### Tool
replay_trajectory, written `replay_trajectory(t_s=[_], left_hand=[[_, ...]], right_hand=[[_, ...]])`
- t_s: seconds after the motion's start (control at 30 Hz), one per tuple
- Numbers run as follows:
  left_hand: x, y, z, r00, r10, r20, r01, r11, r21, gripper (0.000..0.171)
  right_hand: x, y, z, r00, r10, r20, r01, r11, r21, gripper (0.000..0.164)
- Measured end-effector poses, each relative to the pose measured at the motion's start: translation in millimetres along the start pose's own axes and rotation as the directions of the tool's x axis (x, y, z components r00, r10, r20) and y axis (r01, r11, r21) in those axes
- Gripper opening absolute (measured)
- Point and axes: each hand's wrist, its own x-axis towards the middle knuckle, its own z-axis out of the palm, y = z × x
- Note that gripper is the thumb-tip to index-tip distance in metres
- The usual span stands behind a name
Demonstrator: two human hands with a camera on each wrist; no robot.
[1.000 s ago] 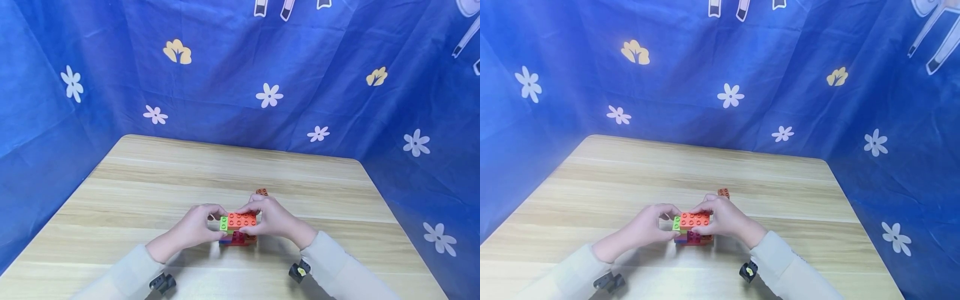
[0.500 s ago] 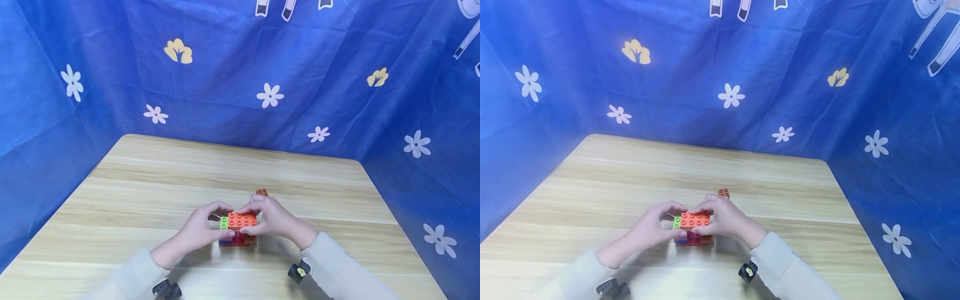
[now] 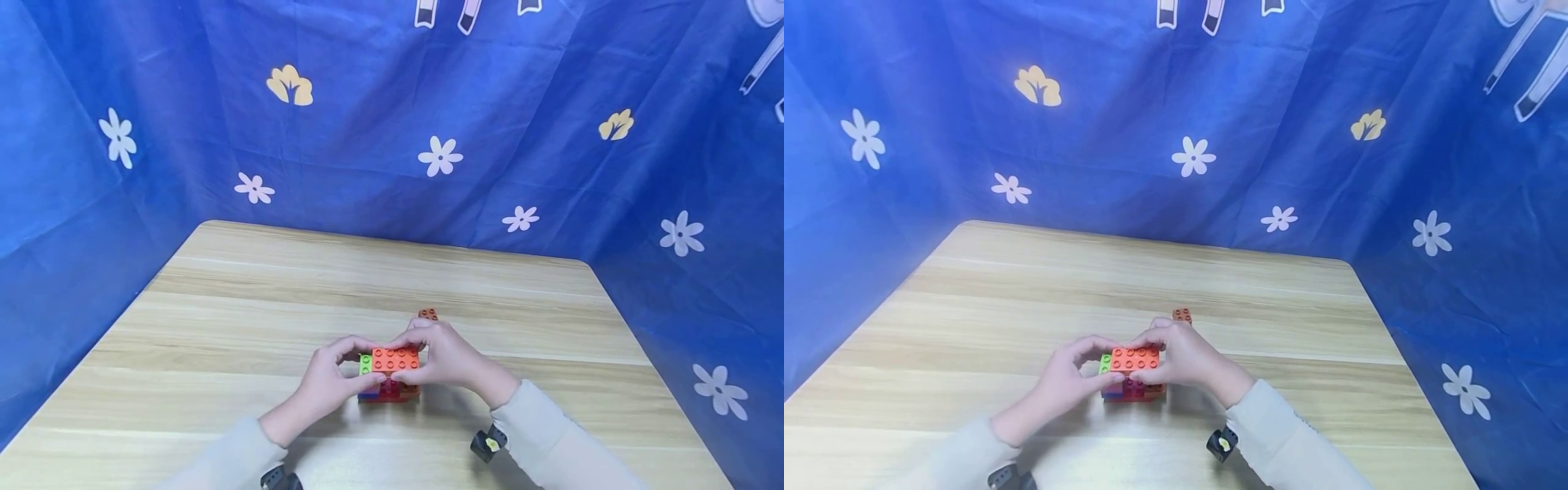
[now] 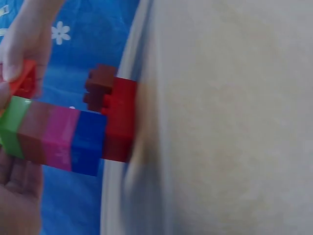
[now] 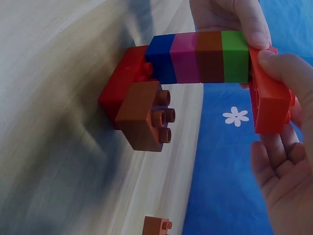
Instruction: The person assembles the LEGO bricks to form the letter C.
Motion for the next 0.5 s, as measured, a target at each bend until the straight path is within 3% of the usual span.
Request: replay_trajectory(t_s=[0.3,0.5], left_hand=[[-3.3,-10.8,5.5,0.996,0.085,-0.033,-0.087,0.993,-0.084,0.034],[-4.5,-11.0,6.3,0.995,0.091,-0.046,-0.095,0.991,-0.09,0.034]], right_hand=[[-10,2,6,1.0,-0.001,-0.031,0.0,0.999,-0.034,0.044],[-21,15,10,0.995,0.005,-0.098,0.001,0.998,0.056,0.056]])
